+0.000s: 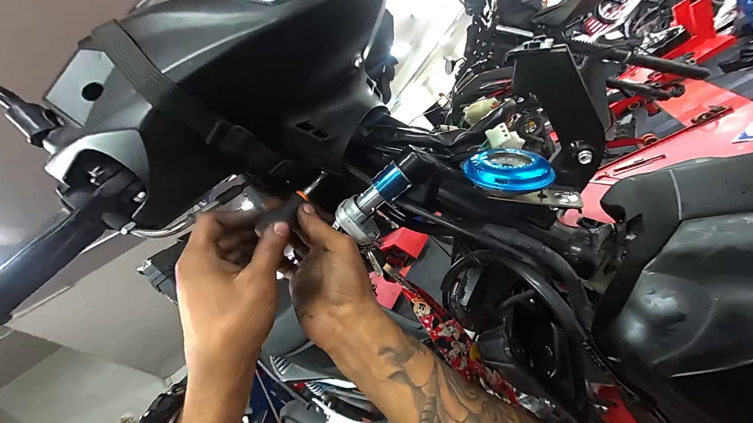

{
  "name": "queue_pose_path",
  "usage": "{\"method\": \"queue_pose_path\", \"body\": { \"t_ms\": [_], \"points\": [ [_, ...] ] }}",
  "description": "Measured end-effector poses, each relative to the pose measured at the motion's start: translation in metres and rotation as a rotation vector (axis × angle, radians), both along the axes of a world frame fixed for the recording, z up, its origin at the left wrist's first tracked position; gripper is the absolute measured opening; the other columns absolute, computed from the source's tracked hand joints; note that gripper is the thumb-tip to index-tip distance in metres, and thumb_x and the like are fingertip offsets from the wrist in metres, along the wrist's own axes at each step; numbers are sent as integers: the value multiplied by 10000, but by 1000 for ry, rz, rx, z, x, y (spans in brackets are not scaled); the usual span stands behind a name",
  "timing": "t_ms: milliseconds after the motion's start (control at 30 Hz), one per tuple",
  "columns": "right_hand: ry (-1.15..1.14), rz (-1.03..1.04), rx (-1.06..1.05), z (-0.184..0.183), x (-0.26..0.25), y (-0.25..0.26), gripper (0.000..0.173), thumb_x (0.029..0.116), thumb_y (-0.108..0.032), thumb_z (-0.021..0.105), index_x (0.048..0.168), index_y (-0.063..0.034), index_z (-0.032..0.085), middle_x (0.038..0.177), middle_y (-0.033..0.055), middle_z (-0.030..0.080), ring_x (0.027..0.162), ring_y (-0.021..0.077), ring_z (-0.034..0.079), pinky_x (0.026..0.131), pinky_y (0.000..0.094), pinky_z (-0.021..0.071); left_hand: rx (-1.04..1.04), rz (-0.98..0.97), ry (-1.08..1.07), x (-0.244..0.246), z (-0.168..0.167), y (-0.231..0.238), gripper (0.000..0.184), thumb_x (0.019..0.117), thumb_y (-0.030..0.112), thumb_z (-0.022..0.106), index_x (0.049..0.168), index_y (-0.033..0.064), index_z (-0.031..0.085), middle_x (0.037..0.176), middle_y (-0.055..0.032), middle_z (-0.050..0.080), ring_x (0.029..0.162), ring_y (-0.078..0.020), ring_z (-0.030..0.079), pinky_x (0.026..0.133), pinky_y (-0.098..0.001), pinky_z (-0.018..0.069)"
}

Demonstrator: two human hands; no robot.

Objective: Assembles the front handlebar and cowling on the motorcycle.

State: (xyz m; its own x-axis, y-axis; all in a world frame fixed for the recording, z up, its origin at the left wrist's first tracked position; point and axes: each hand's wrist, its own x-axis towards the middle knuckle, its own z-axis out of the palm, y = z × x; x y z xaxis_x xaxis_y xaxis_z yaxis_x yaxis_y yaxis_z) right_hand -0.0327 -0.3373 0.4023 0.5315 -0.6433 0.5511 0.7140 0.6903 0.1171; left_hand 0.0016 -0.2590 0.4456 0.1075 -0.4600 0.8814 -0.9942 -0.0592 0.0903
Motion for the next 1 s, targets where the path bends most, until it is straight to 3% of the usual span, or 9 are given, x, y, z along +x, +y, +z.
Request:
{"method": "queue_pose_path", "body": {
  "t_ms": [67, 200, 333, 433, 500, 600, 767, 867, 1000],
  "points": [
    [-2, 23, 12, 1, 0, -1, 241, 996, -257, 650, 1193, -119, 648, 1080, 48, 665, 1006, 165, 644, 888, 352, 534, -12, 50, -307, 7, -1, -1, 323, 911, 189, 755, 1193, 129, 609, 1077, -13, 678, 883, -110, 687, 715, -315, 608],
    [-22, 80, -5, 2, -3, -2, 233, 986, -257, 668, 1172, -120, 643, 998, 54, 667, 924, 168, 668, 851, 364, 576, -34, 93, -633, 15, -3, -10, 256, 862, 124, 744, 1103, 88, 664, 1163, -114, 597, 900, -186, 648, 663, -345, 579],
    [-4, 8, -14, -1, 2, -3, 235, 1014, -274, 623, 1196, -126, 643, 1059, 49, 685, 980, 158, 660, 881, 352, 548, 85, 0, -220, 16, -4, 3, 472, 879, 335, 735, 1302, 190, 585, 1184, 18, 658, 873, -109, 680, 636, -315, 598],
    [41, -19, -68, -3, -1, -2, 247, 1053, -317, 551, 1231, -189, 665, 1078, 24, 708, 832, 111, 657, 665, 251, 528, 100, -47, 234, 10, -2, 6, 360, 1040, 482, 527, 1188, 170, 630, 867, -16, 699, 555, -131, 590, 450, -275, 474],
    [42, -9, -96, -5, -2, -2, 283, 1062, -353, 528, 1290, -235, 647, 1101, 22, 712, 790, 111, 667, 624, 246, 536, 114, -32, 396, 2, 2, 1, 449, 1056, 554, 433, 1149, 170, 647, 733, -34, 654, 464, -121, 507, 396, -241, 393],
    [27, -6, -62, -4, -1, 0, 266, 1055, -346, 546, 1265, -220, 648, 1028, 29, 715, 761, 102, 668, 626, 240, 542, 100, -63, 496, -9, 4, -5, 373, 1049, 489, 504, 1124, 152, 644, 684, -30, 624, 443, -86, 476, 392, -211, 366],
    [68, -17, -52, -14, -2, 1, 304, 987, -348, 664, 1251, -196, 667, 1056, 6, 672, 921, 120, 635, 815, 300, 525, 5, -155, 399, -10, -4, -7, 260, 992, 354, 675, 1135, 148, 611, 727, -13, 661, 480, -101, 577, 431, -236, 504],
    [255, -191, -187, -41, -9, 12, 384, 993, -427, 636, 1287, -182, 659, 1152, -10, 677, 1016, 124, 634, 896, 336, 520, 47, -195, 388, -10, -8, -6, 250, 1007, 370, 649, 1148, 170, 601, 720, 6, 639, 490, -87, 546, 430, -224, 467],
    [494, -606, -389, -86, -32, 31, 294, 1008, -217, 630, 1266, -86, 680, 1155, 61, 710, 1035, 180, 690, 879, 366, 598, 76, -246, 551, -10, -7, -20, 334, 1075, 423, 486, 1116, 128, 636, 739, -12, 563, 507, -95, 464, 441, -235, 413]
  ]
}}
